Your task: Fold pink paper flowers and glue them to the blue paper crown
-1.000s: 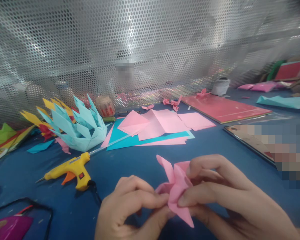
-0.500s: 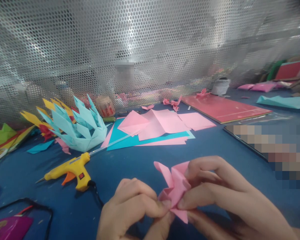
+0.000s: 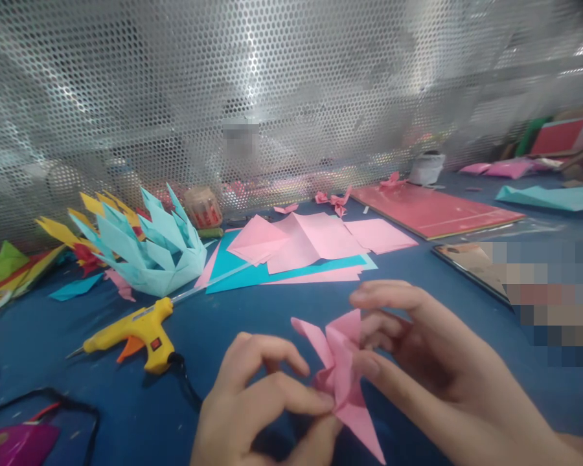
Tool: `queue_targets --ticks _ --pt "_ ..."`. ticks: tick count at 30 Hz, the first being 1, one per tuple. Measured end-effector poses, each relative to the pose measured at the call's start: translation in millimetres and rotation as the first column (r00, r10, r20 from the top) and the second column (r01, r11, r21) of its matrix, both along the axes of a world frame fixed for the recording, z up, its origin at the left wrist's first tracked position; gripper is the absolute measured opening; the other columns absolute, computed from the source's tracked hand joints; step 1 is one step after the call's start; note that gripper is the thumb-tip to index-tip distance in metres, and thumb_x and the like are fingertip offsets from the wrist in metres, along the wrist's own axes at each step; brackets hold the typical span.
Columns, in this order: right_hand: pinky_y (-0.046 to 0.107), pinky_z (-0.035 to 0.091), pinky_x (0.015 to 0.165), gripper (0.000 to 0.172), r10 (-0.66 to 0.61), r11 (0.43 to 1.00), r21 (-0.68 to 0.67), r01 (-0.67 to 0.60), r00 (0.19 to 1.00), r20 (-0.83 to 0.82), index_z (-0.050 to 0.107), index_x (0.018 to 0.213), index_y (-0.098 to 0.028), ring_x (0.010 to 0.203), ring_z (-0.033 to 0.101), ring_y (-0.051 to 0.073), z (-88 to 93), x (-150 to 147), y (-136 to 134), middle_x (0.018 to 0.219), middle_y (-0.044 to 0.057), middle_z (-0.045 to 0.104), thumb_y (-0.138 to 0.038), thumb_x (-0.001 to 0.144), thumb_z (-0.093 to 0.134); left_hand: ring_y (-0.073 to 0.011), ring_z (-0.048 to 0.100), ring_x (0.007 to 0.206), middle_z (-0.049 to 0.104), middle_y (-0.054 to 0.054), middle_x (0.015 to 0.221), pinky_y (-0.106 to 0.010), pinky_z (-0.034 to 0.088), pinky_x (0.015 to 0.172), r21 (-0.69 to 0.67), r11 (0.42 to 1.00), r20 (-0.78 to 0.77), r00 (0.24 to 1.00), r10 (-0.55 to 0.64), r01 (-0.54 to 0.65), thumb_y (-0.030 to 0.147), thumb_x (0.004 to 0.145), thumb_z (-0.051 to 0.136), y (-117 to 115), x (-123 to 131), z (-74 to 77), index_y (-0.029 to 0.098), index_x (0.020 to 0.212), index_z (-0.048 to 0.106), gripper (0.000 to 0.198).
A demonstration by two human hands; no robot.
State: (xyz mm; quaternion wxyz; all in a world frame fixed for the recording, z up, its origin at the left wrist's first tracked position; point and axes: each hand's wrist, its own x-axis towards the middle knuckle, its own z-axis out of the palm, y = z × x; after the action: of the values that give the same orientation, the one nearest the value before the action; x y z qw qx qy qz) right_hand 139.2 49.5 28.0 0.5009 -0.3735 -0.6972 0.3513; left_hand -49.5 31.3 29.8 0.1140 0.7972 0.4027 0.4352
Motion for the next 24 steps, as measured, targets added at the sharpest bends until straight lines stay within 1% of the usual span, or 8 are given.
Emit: queue_targets --ticks 2,4,8,10,12,15,18,24 --pt "0.011 0.052 0.070 0.025 0.014 1.000 0.008 -0.014 1.000 0.017 0.049 0.104 -0.033 0.078 0.059 0.007 1.1 0.6 1.5 0.095 -0.004 0.054 -0.014 0.089 0.052 -0.0156 0.063 0.089 0.061 0.002 0.097 -0.026 0.048 0.079 -0.062 0.997 0.082 0.995 0.056 -0.051 0.008 0.066 0.066 -0.3 2.9 -2.6 0.027 0.075 0.062 0.022" --pt "0.011 0.052 0.073 0.020 0.053 0.998 0.023 -0.055 0.997 0.062 0.053 0.096 -0.030 0.082 0.060 0.007 3.3 1.6 2.3 0.095 -0.004 0.056 -0.012 0.088 0.052 -0.0215 0.059 0.104 0.059 0.000 0.114 -0.032 0.046 0.087 -0.129 0.988 0.157 0.982 0.105 -0.085 0.011 0.066 0.067 -0.4 5.7 -5.1 0.030 0.088 0.060 0.030" --pt "0.013 0.051 0.074 0.021 0.101 0.994 0.016 -0.104 0.988 0.118 0.057 0.094 -0.029 0.086 0.061 0.008 6.5 2.5 2.4 0.093 -0.004 0.059 -0.010 0.087 0.053 -0.0312 0.053 0.116 0.053 -0.005 0.132 -0.042 0.046 0.090 -0.224 0.971 0.156 0.981 0.119 -0.082 0.025 0.068 0.073 0.4 7.3 -7.3 0.033 0.114 0.054 0.051" --pt "0.014 0.051 0.074 0.022 0.101 0.995 0.013 -0.103 0.988 0.115 0.058 0.096 -0.030 0.086 0.061 0.008 7.2 2.0 2.7 0.092 -0.004 0.060 -0.011 0.087 0.053 -0.0314 0.050 0.119 0.053 -0.004 0.132 -0.043 0.043 0.095 -0.243 0.967 0.140 0.984 0.114 -0.078 0.034 0.066 0.077 1.2 5.9 -7.8 0.035 0.119 0.051 0.059" --pt "0.015 0.051 0.073 0.022 0.120 0.993 -0.001 -0.120 0.986 0.114 0.058 0.096 -0.030 0.083 0.061 0.008 7.6 1.2 3.3 0.091 -0.004 0.060 -0.011 0.088 0.051 -0.0275 0.051 0.118 0.055 -0.001 0.128 -0.040 0.041 0.098 -0.258 0.964 0.110 0.989 0.100 -0.068 0.039 0.064 0.079 2.4 3.3 -8.0 0.039 0.122 0.048 0.066" --pt "0.016 0.051 0.071 0.022 0.146 0.989 -0.011 -0.145 0.982 0.118 0.058 0.094 -0.030 0.080 0.060 0.008 8.4 0.4 3.7 0.088 -0.005 0.061 -0.010 0.088 0.050 -0.0230 0.054 0.111 0.056 0.002 0.119 -0.034 0.045 0.094 -0.294 0.956 0.015 1.000 0.026 -0.021 0.045 0.061 0.080 4.4 -1.0 -6.8 0.042 0.117 0.050 0.063" --pt "0.016 0.051 0.071 0.022 0.146 0.989 -0.010 -0.146 0.981 0.128 0.058 0.092 -0.029 0.080 0.060 0.008 8.5 0.9 3.5 0.087 -0.005 0.061 -0.009 0.088 0.050 -0.0228 0.054 0.108 0.056 0.002 0.112 -0.033 0.046 0.090 -0.301 0.954 -0.027 1.000 -0.005 -0.003 0.050 0.060 0.079 5.3 -4.0 -5.1 0.042 0.112 0.053 0.059" --pt "0.015 0.050 0.066 0.016 0.072 0.997 -0.047 -0.066 0.988 0.139 0.059 0.084 -0.026 0.072 0.060 0.008 5.8 0.7 3.3 0.078 -0.006 0.062 -0.011 0.086 0.053 -0.0233 0.052 0.106 0.057 0.001 0.108 -0.033 0.044 0.090 -0.330 0.942 0.013 0.999 -0.049 0.051 0.042 0.057 0.083 6.5 -5.8 -5.6 0.038 0.111 0.055 0.060"
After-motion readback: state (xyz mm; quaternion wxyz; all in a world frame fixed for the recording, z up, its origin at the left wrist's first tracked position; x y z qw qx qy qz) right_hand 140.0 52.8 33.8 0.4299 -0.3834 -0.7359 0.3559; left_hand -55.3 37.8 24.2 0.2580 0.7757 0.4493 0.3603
